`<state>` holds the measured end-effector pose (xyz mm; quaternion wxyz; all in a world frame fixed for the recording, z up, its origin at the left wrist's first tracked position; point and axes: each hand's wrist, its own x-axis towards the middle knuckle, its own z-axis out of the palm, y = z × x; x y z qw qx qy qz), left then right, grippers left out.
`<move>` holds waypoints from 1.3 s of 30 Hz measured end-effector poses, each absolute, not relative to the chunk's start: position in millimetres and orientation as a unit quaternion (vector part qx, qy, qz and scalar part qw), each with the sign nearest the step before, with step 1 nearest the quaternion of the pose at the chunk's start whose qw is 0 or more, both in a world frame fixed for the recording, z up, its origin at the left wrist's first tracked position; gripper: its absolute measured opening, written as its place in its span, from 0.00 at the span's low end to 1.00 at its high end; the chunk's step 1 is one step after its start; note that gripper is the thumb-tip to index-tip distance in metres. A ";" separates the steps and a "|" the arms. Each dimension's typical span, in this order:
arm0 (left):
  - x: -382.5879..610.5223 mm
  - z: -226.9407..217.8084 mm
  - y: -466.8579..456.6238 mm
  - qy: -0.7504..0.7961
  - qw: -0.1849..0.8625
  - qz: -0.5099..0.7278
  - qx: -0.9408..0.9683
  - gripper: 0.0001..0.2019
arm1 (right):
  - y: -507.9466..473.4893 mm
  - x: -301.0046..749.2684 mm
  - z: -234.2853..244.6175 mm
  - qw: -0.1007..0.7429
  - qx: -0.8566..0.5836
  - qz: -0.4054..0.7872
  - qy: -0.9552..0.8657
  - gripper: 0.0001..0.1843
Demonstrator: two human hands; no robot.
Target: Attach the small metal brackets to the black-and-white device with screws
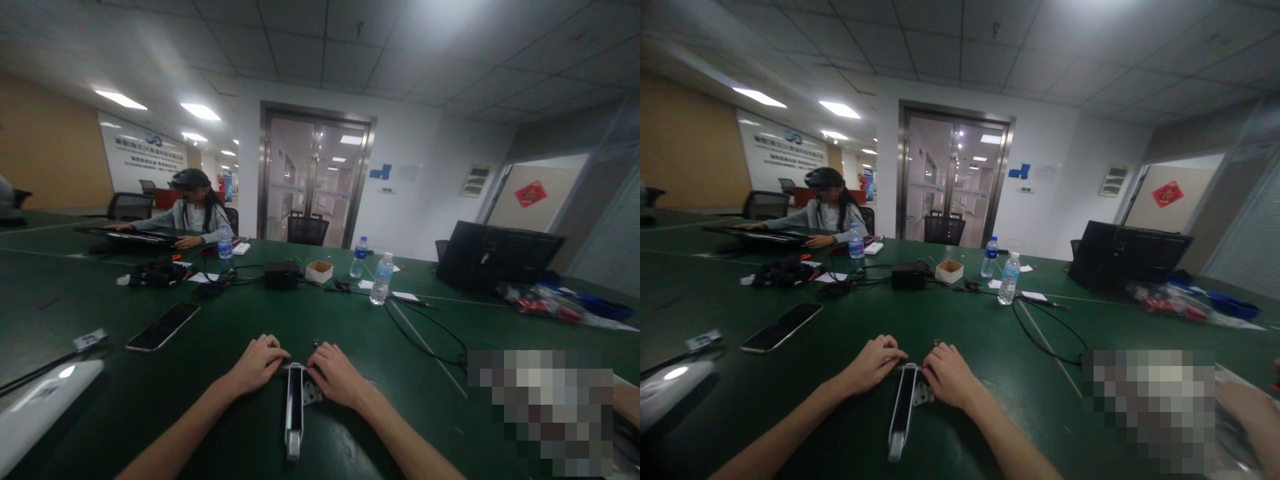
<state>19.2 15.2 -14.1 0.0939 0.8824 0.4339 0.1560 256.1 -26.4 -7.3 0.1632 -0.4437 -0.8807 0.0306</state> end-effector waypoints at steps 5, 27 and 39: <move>12.2 -0.5 11.9 0.448 0.103 0.132 0.878 0.12 | -27.6 256.6 -5.1 0.169 -0.440 0.033 -0.881 0.08; 3.9 24.7 -2.3 0.504 0.170 0.067 0.844 0.06 | -29.6 256.6 -3.0 0.170 -0.436 0.041 -0.883 0.09; 7.6 23.6 -6.1 0.485 0.242 0.140 0.829 0.09 | -20.0 293.6 13.2 0.219 -0.500 -0.035 -0.837 0.10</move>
